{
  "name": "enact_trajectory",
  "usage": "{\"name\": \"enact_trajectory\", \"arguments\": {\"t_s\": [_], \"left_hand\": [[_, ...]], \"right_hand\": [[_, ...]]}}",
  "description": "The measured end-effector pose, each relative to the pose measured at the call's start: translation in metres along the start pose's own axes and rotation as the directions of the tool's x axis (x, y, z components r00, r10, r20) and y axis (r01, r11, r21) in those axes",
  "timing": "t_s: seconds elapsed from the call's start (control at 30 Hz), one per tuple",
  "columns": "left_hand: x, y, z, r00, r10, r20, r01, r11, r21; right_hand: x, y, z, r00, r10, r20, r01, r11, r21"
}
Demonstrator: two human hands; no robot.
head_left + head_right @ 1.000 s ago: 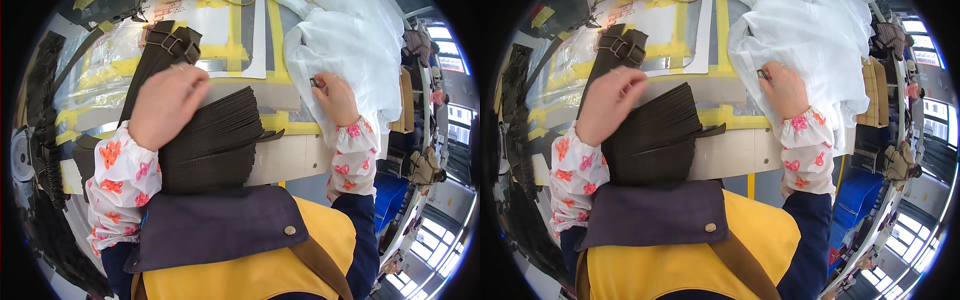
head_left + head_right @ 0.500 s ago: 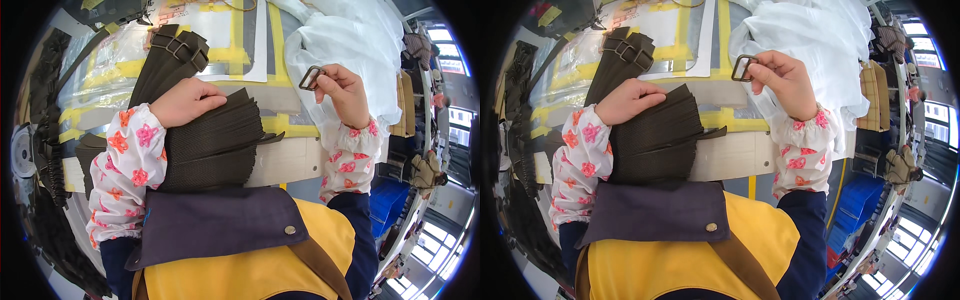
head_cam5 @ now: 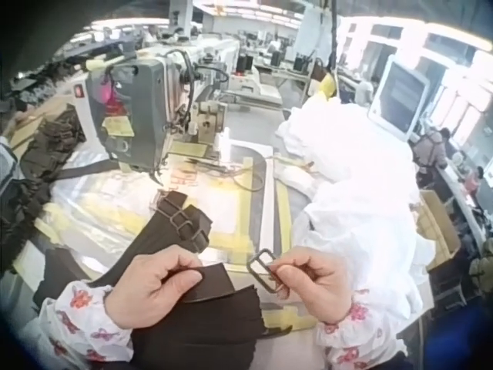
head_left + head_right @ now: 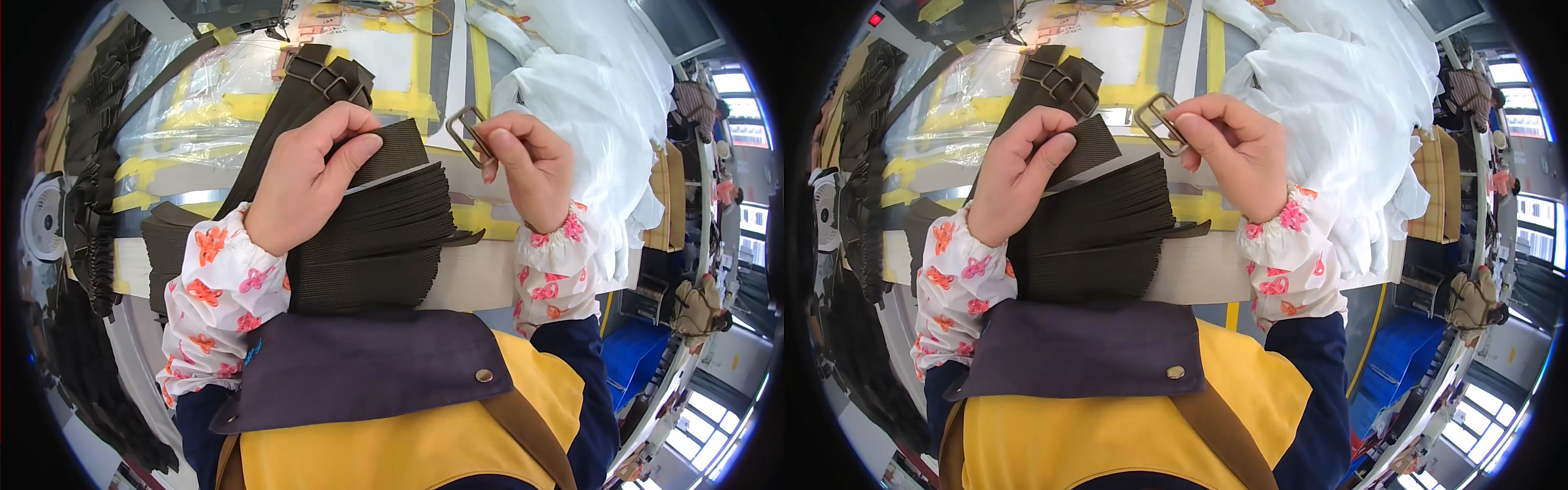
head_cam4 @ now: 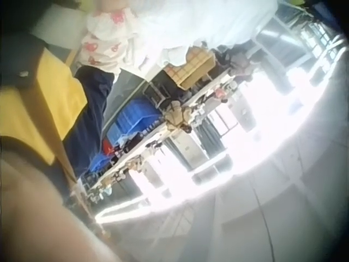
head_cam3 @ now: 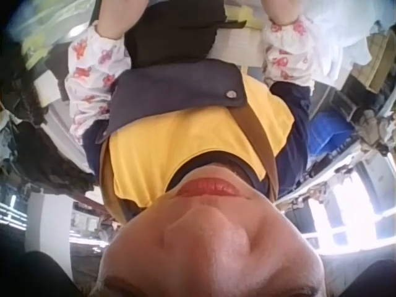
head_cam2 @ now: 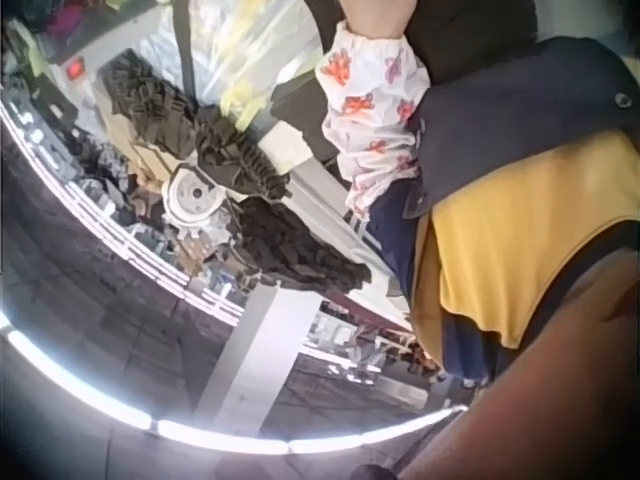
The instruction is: Manually attaching metal buckles to a series of fabric or leather straps at a workshop bench.
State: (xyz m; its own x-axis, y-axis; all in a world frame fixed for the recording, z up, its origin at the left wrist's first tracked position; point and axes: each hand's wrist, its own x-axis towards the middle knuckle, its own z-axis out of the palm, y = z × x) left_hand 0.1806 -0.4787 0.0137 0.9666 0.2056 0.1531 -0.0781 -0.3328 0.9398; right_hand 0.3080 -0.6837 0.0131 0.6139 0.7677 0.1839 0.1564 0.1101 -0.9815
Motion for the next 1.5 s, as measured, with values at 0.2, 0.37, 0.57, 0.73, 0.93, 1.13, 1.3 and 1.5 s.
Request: {"name": "enact_trajectory", "arguments": {"t_s": [0.2,0.37,0.57,0.73,0.93,1.13,1.3,1.5], "left_hand": [[-0.004,-0.008,-0.005,0.997,0.039,-0.072,-0.044,0.997,-0.07],[-0.004,-0.004,-0.009,0.996,-0.027,-0.084,0.011,0.984,-0.177],[-0.002,-0.01,-0.002,1.0,0.001,-0.017,-0.004,0.986,-0.164],[-0.003,-0.008,-0.005,0.999,0.011,0.051,-0.006,0.996,-0.094],[-0.007,-0.011,-0.006,0.967,0.115,0.225,-0.104,0.993,-0.061],[-0.009,-0.002,0.003,0.988,0.152,0.007,-0.151,0.985,-0.09],[-0.018,0.0,-0.013,0.944,0.329,-0.033,-0.299,0.891,0.341],[-0.022,-0.009,-0.021,0.975,0.162,-0.15,-0.142,0.98,0.14]], "right_hand": [[0.015,-0.01,0.031,0.981,0.189,-0.041,-0.172,0.951,0.255],[0.011,-0.003,0.01,0.949,0.132,0.286,-0.06,0.967,-0.247],[0.016,-0.03,0.012,0.825,0.419,0.38,-0.352,0.906,-0.234],[0.037,-0.008,0.016,0.825,0.358,0.438,-0.392,0.92,-0.014],[0.041,0.009,0.022,0.758,0.396,0.518,-0.522,0.845,0.117],[0.029,-0.002,0.054,0.845,0.403,0.352,-0.478,0.864,0.159],[0.038,0.009,0.06,0.886,0.375,0.274,-0.415,0.903,0.107],[0.055,0.039,0.079,0.893,0.359,0.27,-0.358,0.932,-0.057]]}}
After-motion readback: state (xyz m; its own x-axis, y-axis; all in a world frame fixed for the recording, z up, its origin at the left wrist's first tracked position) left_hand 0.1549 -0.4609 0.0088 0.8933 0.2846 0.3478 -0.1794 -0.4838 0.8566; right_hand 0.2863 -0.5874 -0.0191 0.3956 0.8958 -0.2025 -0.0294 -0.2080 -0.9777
